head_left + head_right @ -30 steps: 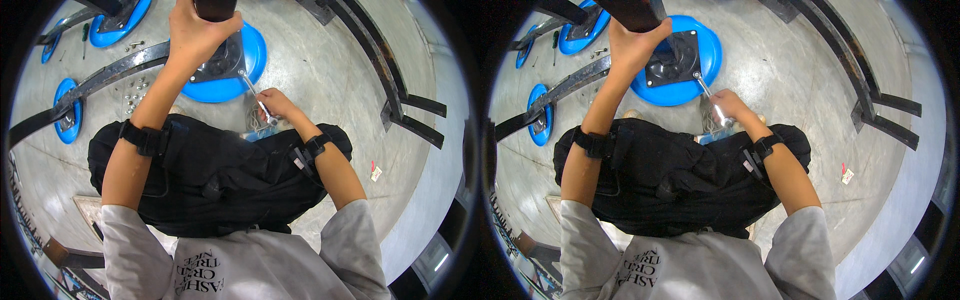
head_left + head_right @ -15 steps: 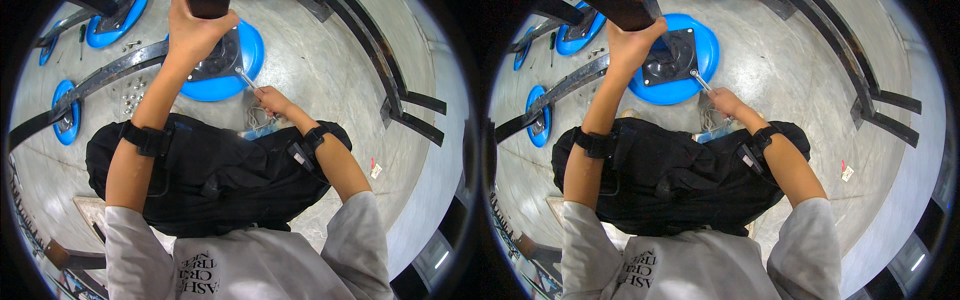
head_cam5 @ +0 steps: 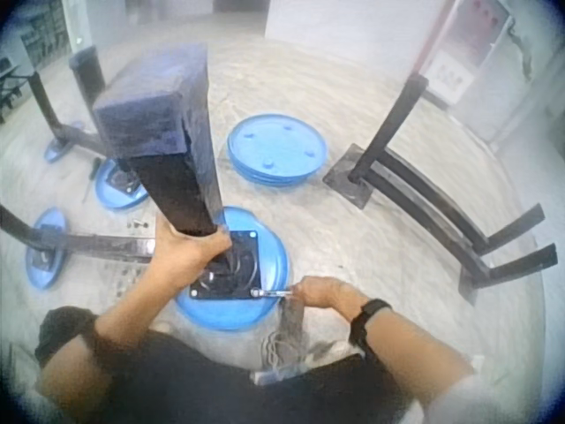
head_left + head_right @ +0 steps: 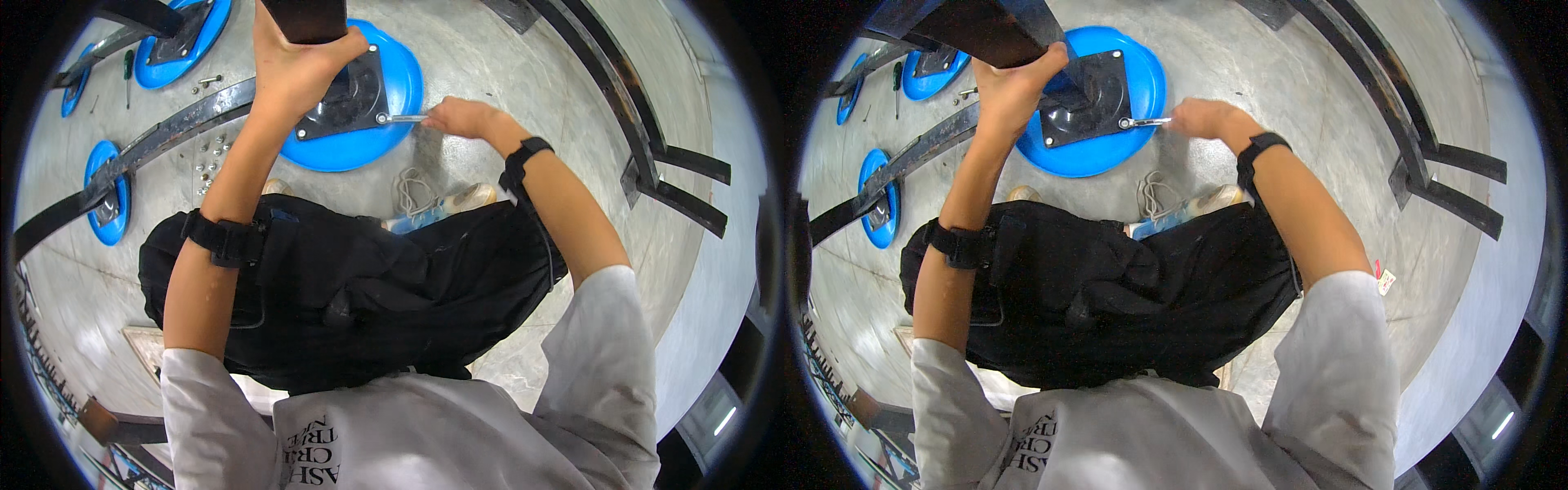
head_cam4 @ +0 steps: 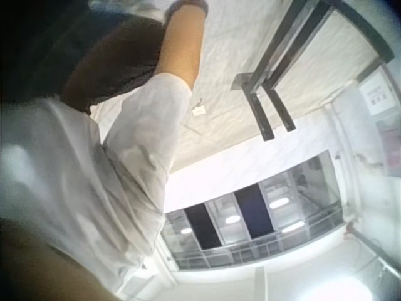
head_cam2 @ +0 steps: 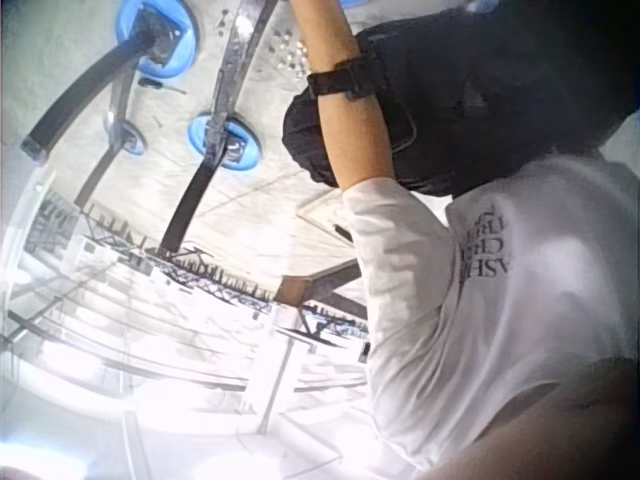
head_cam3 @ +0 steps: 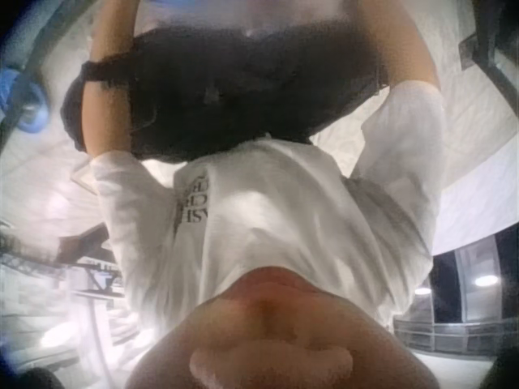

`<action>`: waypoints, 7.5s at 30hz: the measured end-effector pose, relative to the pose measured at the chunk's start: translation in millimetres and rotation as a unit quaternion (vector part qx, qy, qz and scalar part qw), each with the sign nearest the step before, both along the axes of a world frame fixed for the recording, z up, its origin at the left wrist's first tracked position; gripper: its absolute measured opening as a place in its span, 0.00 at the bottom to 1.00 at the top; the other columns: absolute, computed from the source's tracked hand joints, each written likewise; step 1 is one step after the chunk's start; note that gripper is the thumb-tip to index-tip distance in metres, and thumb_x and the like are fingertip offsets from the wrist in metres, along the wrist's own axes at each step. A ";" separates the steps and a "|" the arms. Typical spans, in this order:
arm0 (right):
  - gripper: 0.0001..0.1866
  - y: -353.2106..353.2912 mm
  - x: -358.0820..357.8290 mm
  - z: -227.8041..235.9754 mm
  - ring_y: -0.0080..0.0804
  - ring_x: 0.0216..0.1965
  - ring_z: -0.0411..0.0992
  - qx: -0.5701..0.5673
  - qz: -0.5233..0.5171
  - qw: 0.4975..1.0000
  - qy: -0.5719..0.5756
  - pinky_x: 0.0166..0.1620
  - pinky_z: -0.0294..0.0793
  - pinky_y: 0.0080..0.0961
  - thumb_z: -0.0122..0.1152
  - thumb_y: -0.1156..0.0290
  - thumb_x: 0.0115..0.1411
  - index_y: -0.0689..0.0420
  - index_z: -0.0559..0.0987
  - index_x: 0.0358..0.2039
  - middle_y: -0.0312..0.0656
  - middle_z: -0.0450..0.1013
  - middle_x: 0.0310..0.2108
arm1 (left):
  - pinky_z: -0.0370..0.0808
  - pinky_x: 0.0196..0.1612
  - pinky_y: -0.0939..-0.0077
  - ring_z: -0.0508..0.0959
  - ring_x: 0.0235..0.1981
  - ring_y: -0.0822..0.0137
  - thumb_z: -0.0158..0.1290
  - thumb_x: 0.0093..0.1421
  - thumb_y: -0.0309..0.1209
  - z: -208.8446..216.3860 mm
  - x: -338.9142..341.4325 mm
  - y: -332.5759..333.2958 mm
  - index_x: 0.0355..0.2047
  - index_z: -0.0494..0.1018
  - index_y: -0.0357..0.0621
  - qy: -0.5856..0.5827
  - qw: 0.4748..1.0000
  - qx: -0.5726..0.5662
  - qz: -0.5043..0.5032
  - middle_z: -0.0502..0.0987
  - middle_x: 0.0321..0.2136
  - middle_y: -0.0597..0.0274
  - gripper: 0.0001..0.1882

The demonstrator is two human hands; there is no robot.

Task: The person assembles a table by tightening bolts on the underside of a table leg flange using a wrench.

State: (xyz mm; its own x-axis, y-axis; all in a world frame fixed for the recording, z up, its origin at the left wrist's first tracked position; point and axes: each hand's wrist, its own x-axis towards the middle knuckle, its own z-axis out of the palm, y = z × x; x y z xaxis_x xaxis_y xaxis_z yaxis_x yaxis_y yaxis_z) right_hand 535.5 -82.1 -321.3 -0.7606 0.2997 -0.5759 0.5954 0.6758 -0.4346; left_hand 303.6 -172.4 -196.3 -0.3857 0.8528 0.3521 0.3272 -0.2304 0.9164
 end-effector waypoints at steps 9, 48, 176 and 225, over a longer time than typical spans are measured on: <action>0.21 47.7 -24.8 21.0 0.37 0.21 0.67 0.017 -0.046 0.999 -0.020 0.27 0.66 0.33 0.59 0.51 0.49 0.59 0.78 0.22 0.43 0.71 0.18 | 0.67 0.24 0.82 0.69 0.18 0.77 0.59 0.41 0.23 -2.9 1.7 -4.5 0.19 0.70 0.40 -0.041 0.998 -0.032 0.020 0.71 0.18 0.71 0.07; 0.12 -133.8 -28.3 -30.9 0.51 0.37 0.70 0.006 -0.537 0.792 0.290 0.43 0.65 0.46 0.46 0.68 0.51 0.60 0.77 0.24 0.54 0.72 0.30 | 0.67 0.39 0.73 0.72 0.35 0.64 0.54 0.49 0.40 -230.3 96.1 5.6 0.43 0.68 0.37 -0.048 0.937 -0.334 -0.088 0.73 0.36 0.55 0.24; 0.11 -129.2 -37.7 -3.0 0.27 0.21 0.69 -0.294 -0.594 0.738 0.128 0.27 0.67 0.23 0.47 0.70 0.54 0.63 0.76 0.25 0.41 0.71 0.21 | 0.71 0.36 0.61 0.76 0.34 0.48 0.51 0.48 0.40 -122.6 30.7 -49.8 0.25 0.74 0.31 0.223 0.809 -0.414 -0.353 0.75 0.29 0.40 0.19; 0.10 -126.9 -9.8 91.7 0.14 0.13 0.55 -0.221 -0.501 0.819 0.171 0.16 0.51 0.15 0.46 0.65 0.58 0.57 0.74 0.32 0.27 0.60 0.14 | 0.74 0.38 0.64 0.76 0.34 0.51 0.51 0.45 0.23 -47.6 72.1 -236.0 0.26 0.74 0.36 0.427 0.677 -0.344 -0.491 0.74 0.29 0.46 0.06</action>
State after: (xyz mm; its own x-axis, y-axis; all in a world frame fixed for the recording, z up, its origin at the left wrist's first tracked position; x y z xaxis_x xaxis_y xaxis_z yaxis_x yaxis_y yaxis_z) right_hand 525.6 -208.9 -229.5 -0.3989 0.6927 -0.6008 0.5470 -0.3461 -0.7623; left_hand 375.7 -408.5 -243.9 0.5804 0.6251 -0.5220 0.8038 -0.3369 0.4903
